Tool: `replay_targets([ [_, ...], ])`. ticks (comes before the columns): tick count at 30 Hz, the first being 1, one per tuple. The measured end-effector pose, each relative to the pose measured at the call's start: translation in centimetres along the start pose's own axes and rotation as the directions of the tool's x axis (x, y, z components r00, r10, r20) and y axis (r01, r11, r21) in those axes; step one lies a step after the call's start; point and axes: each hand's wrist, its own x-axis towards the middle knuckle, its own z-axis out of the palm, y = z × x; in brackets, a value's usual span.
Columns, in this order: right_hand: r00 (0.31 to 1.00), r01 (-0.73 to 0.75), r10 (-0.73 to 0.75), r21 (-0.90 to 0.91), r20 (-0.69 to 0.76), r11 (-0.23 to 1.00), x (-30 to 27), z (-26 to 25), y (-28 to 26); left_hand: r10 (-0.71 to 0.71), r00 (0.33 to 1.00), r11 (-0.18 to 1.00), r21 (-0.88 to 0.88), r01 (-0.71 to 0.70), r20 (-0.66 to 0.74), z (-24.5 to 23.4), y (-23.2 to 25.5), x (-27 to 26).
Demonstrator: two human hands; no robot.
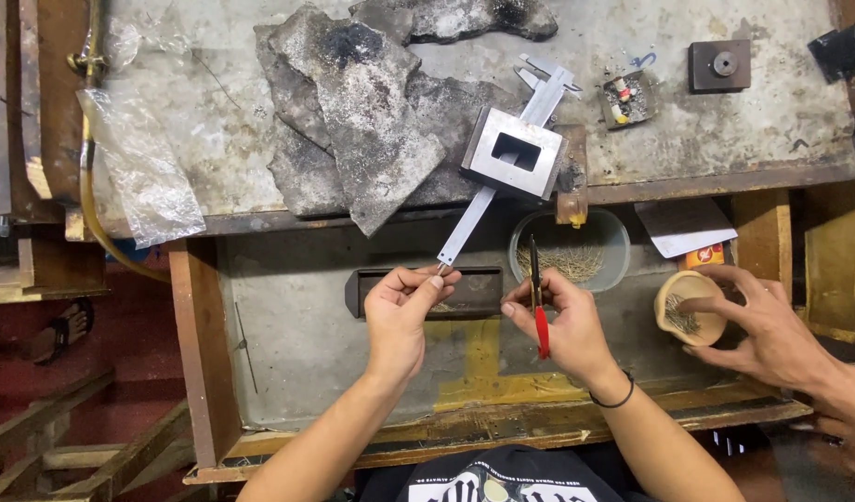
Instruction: Cutting small metal links from a wire coil using scissors and measuring with calipers at a jewelry workbench.
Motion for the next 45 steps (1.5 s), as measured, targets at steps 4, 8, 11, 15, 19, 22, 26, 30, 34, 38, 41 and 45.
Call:
replay_targets([
  [4,1.0,0.009,-0.008,-0.023,0.008,1.0,0.0,0.0,0.0,0.004,1.0,1.0,-0.004,-0.004,0.003,-0.1,-0.2,0.1],
  [8,1.0,0.004,-0.004,-0.014,-0.009,1.0,0.0,-0.1,-0.4,0.013,1.0,1.0,0.0,-0.013,0.001,-0.1,-0.3,0.2],
  [11,0.999,0.031,-0.031,-0.076,-0.006,0.997,0.0,-0.7,-1.2,0.018,1.0,1.0,-0.001,-0.018,0.002,-0.1,-0.4,0.1],
  [15,0.996,0.066,-0.056,-0.16,0.07,0.985,-0.1,-1.6,-1.7,0.017,1.0,1.0,0.013,-0.017,0.01,0.0,-0.1,0.1],
  [19,0.978,-0.009,0.046,-0.179,0.205,0.984,-0.1,-2.5,1.6,0.025,0.999,1.0,0.001,-0.025,0.021,-0.1,-0.2,0.2],
  [22,0.923,-0.054,0.131,-0.216,0.362,0.975,0.1,-2.6,1.7,0.026,0.999,1.0,-0.004,-0.025,0.028,-0.2,-0.3,0.2],
  [26,0.856,-0.113,0.219,-0.243,0.469,0.963,0.7,-2.8,1.1,0.031,0.999,1.0,-0.005,-0.03,0.035,-0.3,-0.4,0.3],
  [30,0.813,-0.155,0.272,-0.26,0.514,0.953,1.3,-2.9,0.9,0.029,0.999,1.0,-0.006,-0.029,0.036,-0.2,-0.3,0.2],
  [34,0.797,-0.162,0.286,-0.267,0.533,0.95,1.9,-2.8,1.5,0.033,0.999,0.999,-0.003,-0.033,0.028,-0.3,-0.4,0.2],
  [38,0.787,-0.15,0.282,-0.273,0.549,0.95,2.5,-2.9,1.7,0.038,0.999,0.999,0.018,-0.039,0.033,-0.3,-0.4,0.4],
  [41,0.784,-0.157,0.281,-0.261,0.554,0.953,2.7,-2.9,1.8,0.043,0.998,0.999,0.018,-0.043,0.036,-0.3,-0.4,0.4],
  [45,0.777,-0.148,0.276,-0.262,0.565,0.954,2.8,-2.7,1.1,0.044,0.998,0.999,0.015,-0.045,0.041,-0.3,-0.3,0.4],
])
